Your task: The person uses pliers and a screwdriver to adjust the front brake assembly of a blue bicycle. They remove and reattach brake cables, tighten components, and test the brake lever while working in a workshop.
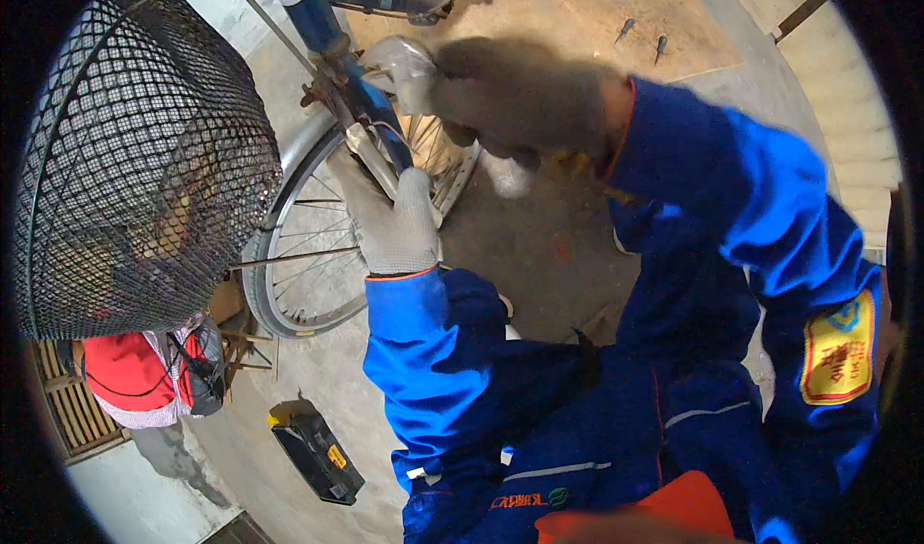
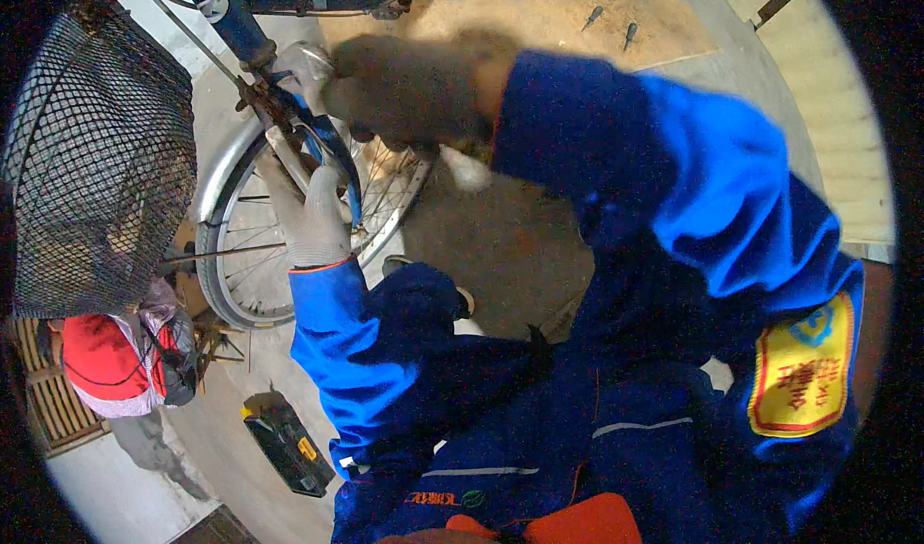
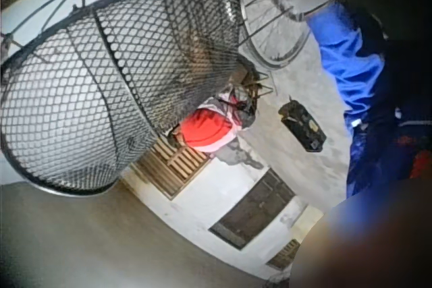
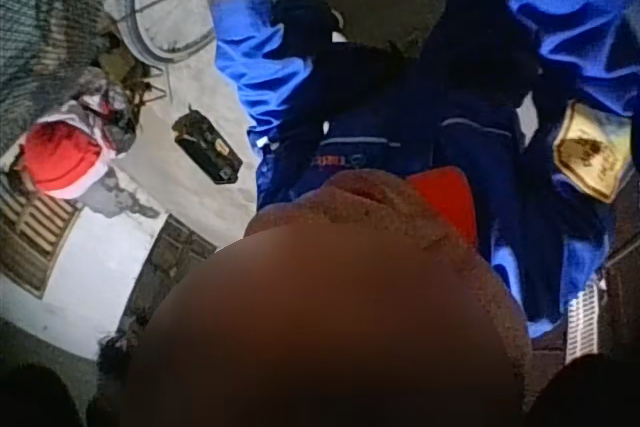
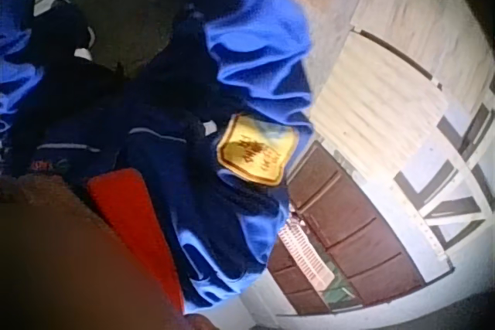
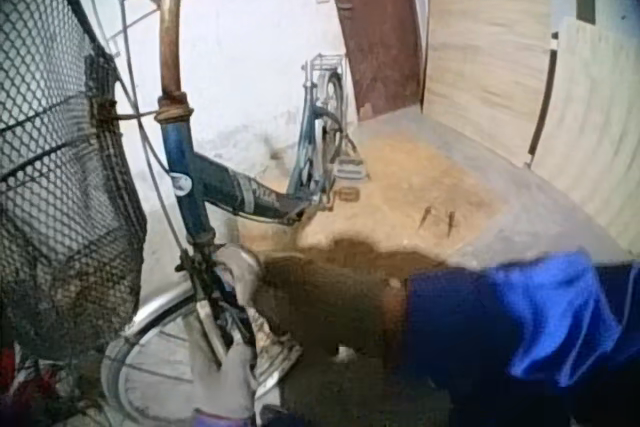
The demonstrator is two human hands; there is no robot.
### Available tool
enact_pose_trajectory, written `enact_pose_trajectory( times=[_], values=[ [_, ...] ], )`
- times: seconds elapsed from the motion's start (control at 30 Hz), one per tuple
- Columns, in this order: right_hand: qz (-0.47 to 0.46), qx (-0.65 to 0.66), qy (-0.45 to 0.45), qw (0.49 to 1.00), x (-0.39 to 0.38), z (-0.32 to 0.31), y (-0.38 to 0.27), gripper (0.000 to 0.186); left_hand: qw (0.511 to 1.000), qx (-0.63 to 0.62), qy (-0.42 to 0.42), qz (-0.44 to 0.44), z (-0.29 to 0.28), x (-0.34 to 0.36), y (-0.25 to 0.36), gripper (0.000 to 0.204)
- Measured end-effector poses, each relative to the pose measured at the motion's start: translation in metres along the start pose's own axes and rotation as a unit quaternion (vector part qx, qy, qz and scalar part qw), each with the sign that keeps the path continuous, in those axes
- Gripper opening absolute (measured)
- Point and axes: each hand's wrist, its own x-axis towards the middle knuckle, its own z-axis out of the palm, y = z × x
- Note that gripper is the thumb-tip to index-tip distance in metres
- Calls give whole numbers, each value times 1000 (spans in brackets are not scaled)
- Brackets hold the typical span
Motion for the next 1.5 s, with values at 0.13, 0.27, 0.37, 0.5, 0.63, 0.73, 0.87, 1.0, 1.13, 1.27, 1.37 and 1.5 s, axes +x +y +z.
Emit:
enact_pose_trajectory(
  times=[0.13,0.27,0.37,0.5,0.63,0.73,0.87,1.0,1.13,1.27,1.37,1.5],
  values=[
    [-128,-144,-106,975,34,-23,-10,10,999,47,9,-24,-1,2,3,77],
    [-94,-188,-151,966,44,-39,-17,11,999,16,21,-42,2,-5,11,74],
    [-22,-60,-244,968,50,-52,-31,18,998,-1,38,-58,4,-6,13,71],
    [-46,-106,-270,956,58,-54,-38,18,999,24,31,-30,0,-1,6,69],
    [-67,-157,-290,942,64,-49,-39,17,998,44,40,-17,-2,1,-1,66],
    [-94,-213,-295,927,65,-49,-42,17,982,134,48,125,-1,6,-4,64],
    [-155,-337,-277,886,62,-44,-45,16,998,46,32,6,-1,-3,-5,61],
    [-242,-522,-214,790,50,-27,-41,16,997,62,42,-2,-2,-7,-10,57],
    [-285,-567,-88,768,38,4,-18,15,999,45,28,13,-1,-3,-10,56],
    [-278,-182,200,922,47,60,24,29,999,-5,29,-41,2,1,3,56],
    [-212,27,220,952,68,91,42,37,994,31,22,-100,1,-7,14,58],
    [-127,26,257,958,72,105,44,45,997,-55,19,-45,2,-8,9,61]
  ],
)
